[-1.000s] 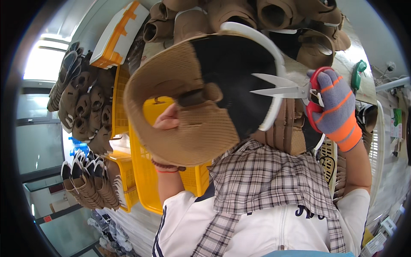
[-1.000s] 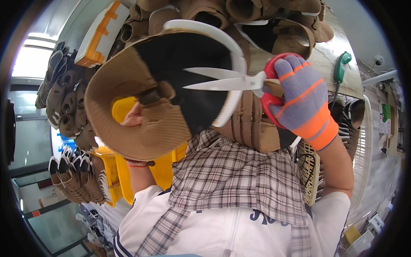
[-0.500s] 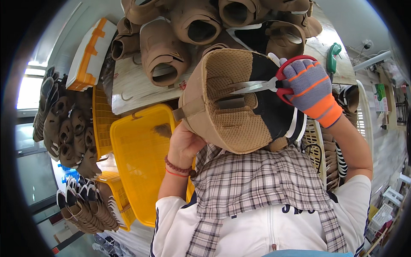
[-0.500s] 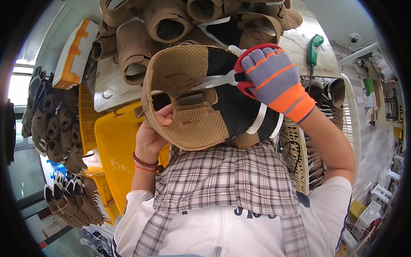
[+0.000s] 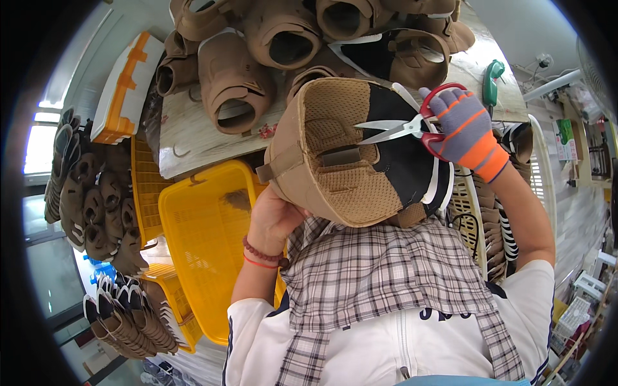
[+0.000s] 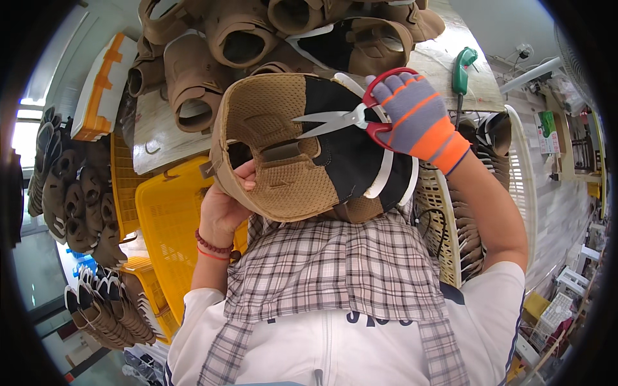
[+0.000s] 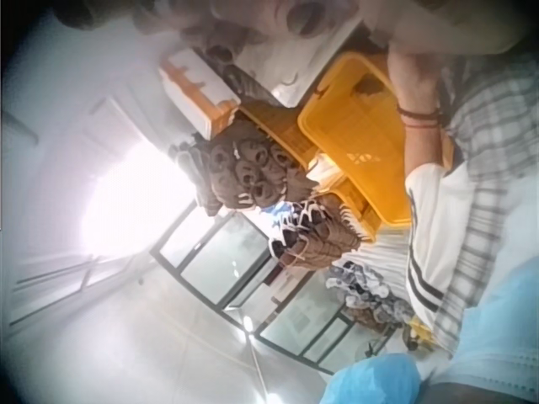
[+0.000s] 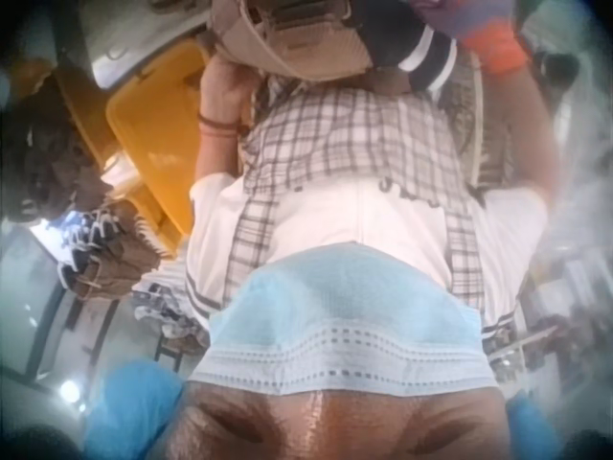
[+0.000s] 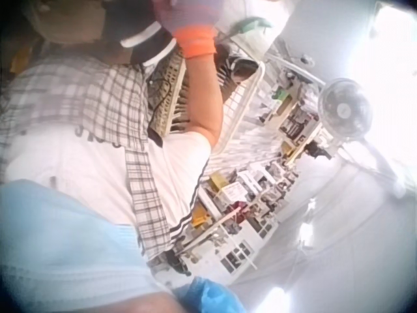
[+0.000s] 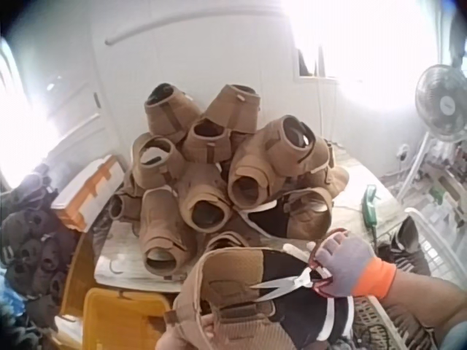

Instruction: The person uses a green handheld tool to apply adhesive to the inner lining of a brown shoe, then uses red-handled scissors to trim excess material from the shoe's interior. The person handles multiple shoes from a pile on the table, repeating the process.

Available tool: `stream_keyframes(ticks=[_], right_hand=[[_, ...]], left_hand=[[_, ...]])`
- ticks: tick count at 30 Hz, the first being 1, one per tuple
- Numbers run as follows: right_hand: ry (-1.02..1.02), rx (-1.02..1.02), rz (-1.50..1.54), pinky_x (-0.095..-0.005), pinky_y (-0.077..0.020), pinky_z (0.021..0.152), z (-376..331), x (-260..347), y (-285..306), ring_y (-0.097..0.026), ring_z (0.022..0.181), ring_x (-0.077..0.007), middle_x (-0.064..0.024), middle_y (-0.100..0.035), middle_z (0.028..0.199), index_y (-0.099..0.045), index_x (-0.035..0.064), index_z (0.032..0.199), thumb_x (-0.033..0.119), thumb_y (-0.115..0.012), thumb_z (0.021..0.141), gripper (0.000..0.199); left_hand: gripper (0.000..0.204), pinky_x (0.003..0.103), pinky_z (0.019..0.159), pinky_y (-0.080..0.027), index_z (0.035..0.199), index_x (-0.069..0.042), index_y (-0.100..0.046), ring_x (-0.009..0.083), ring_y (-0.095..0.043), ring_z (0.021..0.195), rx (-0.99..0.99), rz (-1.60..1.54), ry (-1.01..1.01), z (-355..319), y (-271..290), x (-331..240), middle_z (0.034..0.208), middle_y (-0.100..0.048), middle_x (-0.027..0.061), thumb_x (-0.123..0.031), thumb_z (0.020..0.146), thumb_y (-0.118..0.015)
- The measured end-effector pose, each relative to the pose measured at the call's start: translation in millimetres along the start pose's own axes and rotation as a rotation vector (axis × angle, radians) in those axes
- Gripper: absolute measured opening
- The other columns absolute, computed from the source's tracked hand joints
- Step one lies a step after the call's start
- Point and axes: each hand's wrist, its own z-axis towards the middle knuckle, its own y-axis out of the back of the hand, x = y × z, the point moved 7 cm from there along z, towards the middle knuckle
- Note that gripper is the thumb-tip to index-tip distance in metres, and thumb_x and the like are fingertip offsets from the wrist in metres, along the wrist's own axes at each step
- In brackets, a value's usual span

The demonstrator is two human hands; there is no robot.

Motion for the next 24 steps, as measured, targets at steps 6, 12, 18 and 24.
stream_keyframes(ticks=[6,12,18,24], right_hand=[[0.008,0.015,-0.109,-0.0371,-0.0472,0.072,1.9,1.0,-11.9,-0.058,0.081,-0.0263,-0.0074,-0.059,0.088,-0.056,0.0083,0.12,0.026,-0.075,0.065,0.061],[-0.033,-0.013,-0.071,-0.0355,-0.0466,0.071,-5.2,-6.7,-11.1,-0.058,0.082,-0.0251,-0.0062,-0.058,0.089,-0.053,0.0084,0.125,0.024,-0.075,0.065,0.066],[0.099,-0.023,-0.144,-0.0344,-0.0461,0.068,4.8,15.9,-2.3,-0.057,0.08,-0.0245,-0.0071,-0.058,0.09,-0.057,0.0084,0.118,0.022,-0.074,0.064,0.058],[-0.105,0.009,0.056,-0.0364,-0.0489,0.066,-7.5,5.1,8.6,-0.06,0.078,-0.0285,-0.0094,-0.062,0.083,-0.059,0.0092,0.096,0.026,-0.075,0.068,0.036]], left_hand=[[0.056,0.034,0.099,-0.043,0.128,0.009,-0.045,0.025,-0.055,0.112,-0.012,0.04,0.006,1.5,0.6,0.2,0.125,-0.055,0.0172,0.003,0.074,-0.059],[0.057,0.033,0.1,-0.042,0.128,0.009,-0.045,0.0248,-0.054,0.114,-0.011,0.031,0.018,1.0,-2.9,1.9,0.126,-0.055,0.0172,0.003,0.074,-0.06],[0.057,0.033,0.1,-0.042,0.128,0.009,-0.046,0.0252,-0.054,0.114,-0.033,0.057,0.012,1.5,0.7,3.4,0.126,-0.055,0.0172,0.003,0.074,-0.059],[0.055,0.033,0.1,-0.042,0.129,0.007,-0.047,0.0257,-0.055,0.114,-0.067,0.076,-0.045,0.4,1.6,2.8,0.125,-0.055,0.0175,0.006,0.074,-0.053]])
